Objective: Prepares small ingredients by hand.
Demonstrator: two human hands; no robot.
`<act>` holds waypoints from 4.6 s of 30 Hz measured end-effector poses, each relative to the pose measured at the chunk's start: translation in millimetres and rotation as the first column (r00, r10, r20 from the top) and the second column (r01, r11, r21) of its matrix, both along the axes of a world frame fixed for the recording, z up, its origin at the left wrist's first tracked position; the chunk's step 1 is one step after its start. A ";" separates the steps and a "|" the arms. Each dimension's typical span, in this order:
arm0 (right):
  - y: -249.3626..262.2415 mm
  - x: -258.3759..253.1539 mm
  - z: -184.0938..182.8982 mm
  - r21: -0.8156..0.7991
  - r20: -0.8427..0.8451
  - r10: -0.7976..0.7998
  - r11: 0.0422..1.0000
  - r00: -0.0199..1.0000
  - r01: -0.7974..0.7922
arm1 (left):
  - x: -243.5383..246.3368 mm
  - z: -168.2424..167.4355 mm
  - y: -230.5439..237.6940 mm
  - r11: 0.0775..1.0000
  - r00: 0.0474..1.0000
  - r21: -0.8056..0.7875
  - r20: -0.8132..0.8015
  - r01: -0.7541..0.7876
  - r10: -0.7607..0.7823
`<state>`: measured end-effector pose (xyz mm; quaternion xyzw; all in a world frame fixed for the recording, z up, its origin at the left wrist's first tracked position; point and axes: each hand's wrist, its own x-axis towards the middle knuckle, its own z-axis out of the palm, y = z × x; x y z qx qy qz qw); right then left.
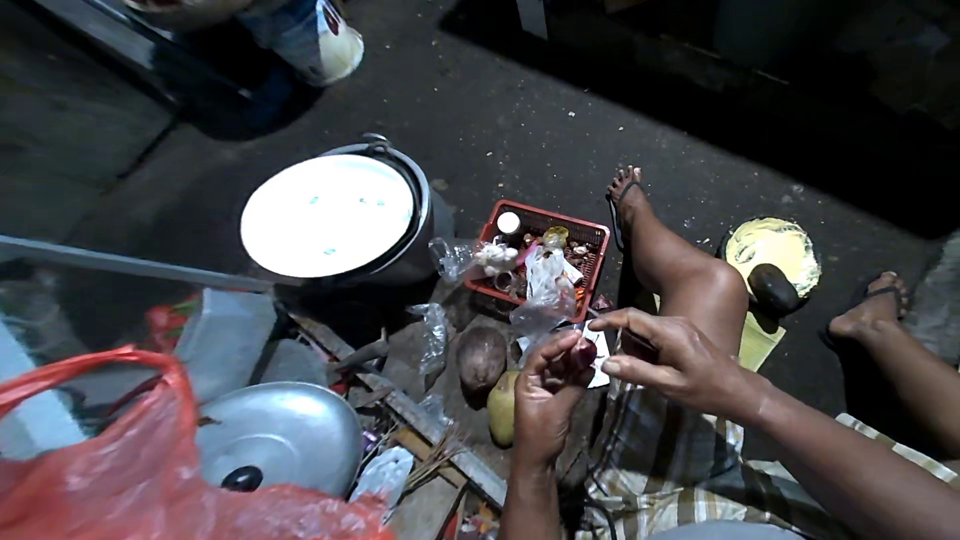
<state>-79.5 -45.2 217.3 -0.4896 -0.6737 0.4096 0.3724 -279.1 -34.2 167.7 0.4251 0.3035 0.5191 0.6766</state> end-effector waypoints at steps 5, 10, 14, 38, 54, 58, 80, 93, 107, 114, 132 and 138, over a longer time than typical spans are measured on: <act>5.9 -9.3 -6.4 0.118 0.054 -0.055 0.992 0.997 0.048 | 7.6 2.1 -2.5 0.999 1.000 0.044 0.015 0.001 -0.002; 7.4 -5.4 -5.0 0.099 0.083 -0.128 0.988 0.988 0.119 | 17.5 1.0 -5.5 0.992 0.993 0.061 -0.030 -0.108 0.110; 15.7 4.7 -2.9 0.082 0.101 -0.252 0.966 0.962 0.245 | 16.0 3.7 -6.8 0.983 0.986 0.119 -0.069 -0.141 0.149; -9.9 -6.7 -3.6 -0.096 0.053 0.141 0.986 0.989 -0.136 | 9.0 2.2 -3.0 0.960 0.960 0.197 -0.155 -0.199 0.231; -0.7 2.5 -7.6 -0.131 0.042 0.026 0.991 0.999 -0.020 | 3.8 -3.5 -1.2 0.976 0.984 0.129 -0.018 -0.176 0.180; -8.4 -5.3 1.9 -0.109 0.041 0.136 0.985 0.990 -0.131 | 6.5 -0.7 -1.2 0.972 0.977 0.116 -0.048 -0.202 0.209; 7.6 9.8 -4.4 -0.218 0.120 0.076 0.975 0.990 -0.048 | -1.9 -6.2 4.3 0.995 0.985 -0.059 0.149 -0.081 0.089; -11.3 -23.1 -2.5 0.165 0.035 0.040 0.985 0.999 -0.046 | -46.2 4.4 42.4 0.974 0.929 -0.189 0.324 -0.123 0.180; -54.4 33.1 17.3 0.131 -0.228 0.028 0.991 0.973 0.002 | 33.5 58.2 79.1 0.988 0.986 -0.040 0.062 -0.152 0.155; -78.4 128.0 4.8 -0.453 -0.508 -0.462 0.861 0.727 0.231 | 138.6 55.3 64.9 0.985 0.983 -0.018 -0.058 0.172 -0.172; -59.6 185.1 -166.6 -0.546 0.305 -0.454 0.637 0.837 0.544 | 264.6 -149.5 30.4 0.765 0.824 -0.564 -0.240 0.312 -0.513; -54.3 178.8 -179.6 -0.578 0.346 -0.380 0.634 0.858 0.514 | 264.0 -169.9 41.3 0.764 0.776 -0.590 -0.342 0.261 -0.530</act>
